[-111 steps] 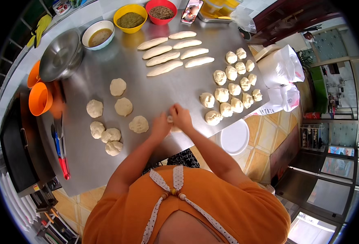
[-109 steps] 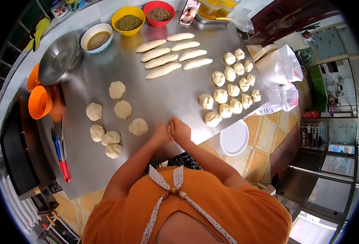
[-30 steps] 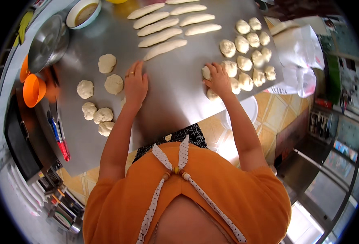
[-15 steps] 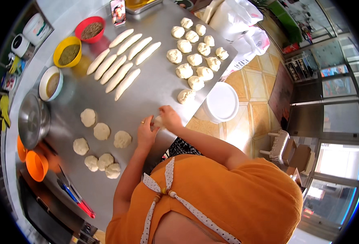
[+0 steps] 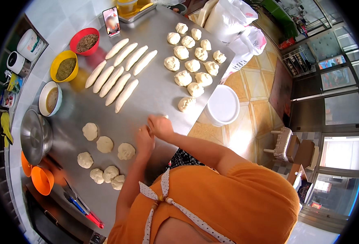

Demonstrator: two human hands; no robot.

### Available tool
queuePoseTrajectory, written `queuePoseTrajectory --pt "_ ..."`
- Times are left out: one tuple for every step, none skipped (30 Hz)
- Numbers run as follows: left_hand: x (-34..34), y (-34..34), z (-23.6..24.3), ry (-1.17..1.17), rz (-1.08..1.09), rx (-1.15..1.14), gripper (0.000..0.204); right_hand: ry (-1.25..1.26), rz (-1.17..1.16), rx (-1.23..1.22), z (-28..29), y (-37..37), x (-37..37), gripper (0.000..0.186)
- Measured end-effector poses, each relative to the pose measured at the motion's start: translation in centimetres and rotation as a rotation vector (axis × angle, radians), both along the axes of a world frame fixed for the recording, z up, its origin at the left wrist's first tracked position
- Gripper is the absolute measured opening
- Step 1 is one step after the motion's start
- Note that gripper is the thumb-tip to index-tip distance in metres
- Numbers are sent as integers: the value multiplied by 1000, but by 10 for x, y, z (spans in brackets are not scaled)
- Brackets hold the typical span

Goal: The person shapes small balls of dough into long, cylindrical rolls on a stainless steel countertop. They place the finished rolls onto a sheet of plastic wrap and occasionally use a dough scraper to move items.

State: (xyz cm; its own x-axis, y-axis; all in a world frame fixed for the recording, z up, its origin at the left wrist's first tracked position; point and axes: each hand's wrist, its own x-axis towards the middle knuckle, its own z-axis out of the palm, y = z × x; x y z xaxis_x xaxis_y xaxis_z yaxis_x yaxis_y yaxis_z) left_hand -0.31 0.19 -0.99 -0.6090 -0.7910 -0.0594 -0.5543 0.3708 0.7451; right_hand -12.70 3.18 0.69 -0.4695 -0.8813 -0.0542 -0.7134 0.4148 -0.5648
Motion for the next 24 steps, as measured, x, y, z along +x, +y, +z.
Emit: queuePoseTrajectory --pt "7 5 -5 75 -28 -41 15 62 158 -150 -9 8 -2 17" --pt "6 1 -2 52 -27 7 14 130 310 -295 -17 12 -9 14" --pt "4 -7 7 32 -23 50 13 162 272 -231 -20 -4 -15 11" --pt "3 -12 16 9 -12 91 13 190 240 -170 -24 -30 -24 9" --pt "-2 -27 21 -1 24 -11 13 207 215 -114 -26 -53 -28 8" --pt "-11 -49 25 -17 60 -112 13 202 182 -173 -27 -69 -34 9" --pt "-23 -70 35 30 97 -225 15 194 153 -230 -27 -83 -39 12" --pt "-29 -82 44 57 146 -333 16 170 166 -231 -12 -93 -36 18" --pt "-36 -89 46 106 165 -389 20 145 176 -228 4 -94 -31 24" --pt "-47 -89 49 170 154 -445 24 218 171 -209 -8 -81 -31 39" --pt "-49 -80 46 199 74 -451 33 298 168 -203 -15 -72 -32 53" --pt "-44 -67 36 223 10 -460 42 232 213 -109 -12 -54 -23 59" --pt "-33 -44 19 170 -63 -392 50 168 255 -6 -8 -22 -11 64" --pt "-27 -20 8 135 -154 -321 58 211 284 -2 -20 15 -14 65" --pt "-27 -5 9 66 -135 -312 58 121 252 37 -15 37 -13 64" --pt "-29 7 11 -2 -120 -300 59 159 262 63 -15 33 -23 63" --pt "-31 12 11 -72 -105 -282 60 192 274 92 -16 31 -29 63" --pt "-39 0 8 -92 -35 -335 61 228 290 121 -18 27 -34 63" --pt "-51 -22 3 -114 39 -389 62 252 295 106 -13 2 -43 61" --pt "-66 -46 -2 -131 107 -444 63 269 229 65 -15 -28 -53 61" --pt "-81 -70 3 -161 156 -481 62 287 156 31 -17 -56 -66 60" --pt "-94 -94 12 -195 206 -520 62 301 131 -26 -14 -83 -78 60" --pt "-105 -117 18 -189 217 -580 61 308 107 -76 -12 -106 -87 60" --pt "-110 -124 18 -188 222 -632 61 351 117 -132 -12 -123 -98 59"
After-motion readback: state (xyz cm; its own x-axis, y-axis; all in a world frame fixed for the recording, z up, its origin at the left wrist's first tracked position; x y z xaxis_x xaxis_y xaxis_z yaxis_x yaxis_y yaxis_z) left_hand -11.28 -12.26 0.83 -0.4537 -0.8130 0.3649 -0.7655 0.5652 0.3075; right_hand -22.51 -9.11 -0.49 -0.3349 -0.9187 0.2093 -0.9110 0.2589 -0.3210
